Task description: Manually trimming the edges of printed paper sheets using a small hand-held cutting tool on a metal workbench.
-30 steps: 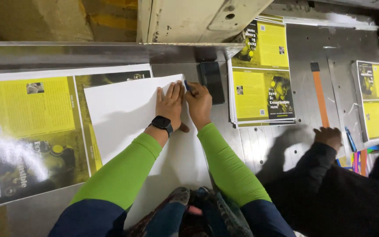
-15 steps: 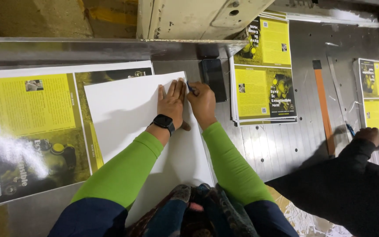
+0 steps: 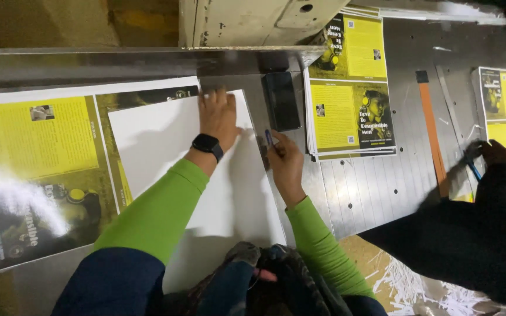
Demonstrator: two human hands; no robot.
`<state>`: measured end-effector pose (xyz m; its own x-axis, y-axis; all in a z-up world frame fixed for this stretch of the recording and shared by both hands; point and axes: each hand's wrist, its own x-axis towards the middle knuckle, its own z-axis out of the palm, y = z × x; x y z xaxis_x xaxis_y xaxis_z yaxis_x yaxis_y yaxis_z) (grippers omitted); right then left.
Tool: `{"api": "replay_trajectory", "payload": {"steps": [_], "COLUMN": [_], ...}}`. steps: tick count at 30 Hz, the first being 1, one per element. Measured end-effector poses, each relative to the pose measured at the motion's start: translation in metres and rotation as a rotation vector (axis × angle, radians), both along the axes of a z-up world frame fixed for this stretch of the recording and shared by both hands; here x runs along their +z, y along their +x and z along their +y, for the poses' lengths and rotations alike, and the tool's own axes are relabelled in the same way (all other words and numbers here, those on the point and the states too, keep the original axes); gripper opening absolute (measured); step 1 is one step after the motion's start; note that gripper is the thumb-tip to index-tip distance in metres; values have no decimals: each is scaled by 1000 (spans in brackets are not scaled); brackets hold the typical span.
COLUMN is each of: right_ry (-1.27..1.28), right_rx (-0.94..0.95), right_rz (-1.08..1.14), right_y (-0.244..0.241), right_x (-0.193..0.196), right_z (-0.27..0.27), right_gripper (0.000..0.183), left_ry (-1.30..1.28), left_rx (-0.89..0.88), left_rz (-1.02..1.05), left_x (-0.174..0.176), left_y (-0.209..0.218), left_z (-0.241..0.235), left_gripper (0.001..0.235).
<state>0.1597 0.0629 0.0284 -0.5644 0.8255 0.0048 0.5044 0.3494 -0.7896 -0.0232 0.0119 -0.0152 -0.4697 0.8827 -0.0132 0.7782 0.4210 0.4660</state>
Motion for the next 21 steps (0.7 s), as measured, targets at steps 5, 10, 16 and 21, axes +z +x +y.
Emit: {"api": "replay_trajectory", "payload": {"steps": [5,10,16,21], "right_ry": [-325,-341,-366,-373], "right_rx": [-205,-173,-141,-139], "right_rz": [272,337,465,453], "right_y": [1,-41,-73,-51], "right_x": [-38,3,23,32], "right_z": [26,31,43,26], "right_gripper": [15,15,14,13], "left_ry": [-49,116,205,214], "left_rx": [136,136,77,151], "left_rz": [46,-81,-168,-232], "left_x": [18,-7,54,76], "left_y": [-33,-38,-25,-27], "left_z": [0,12,-2,-11], "left_gripper": [72,26,19,17]}}
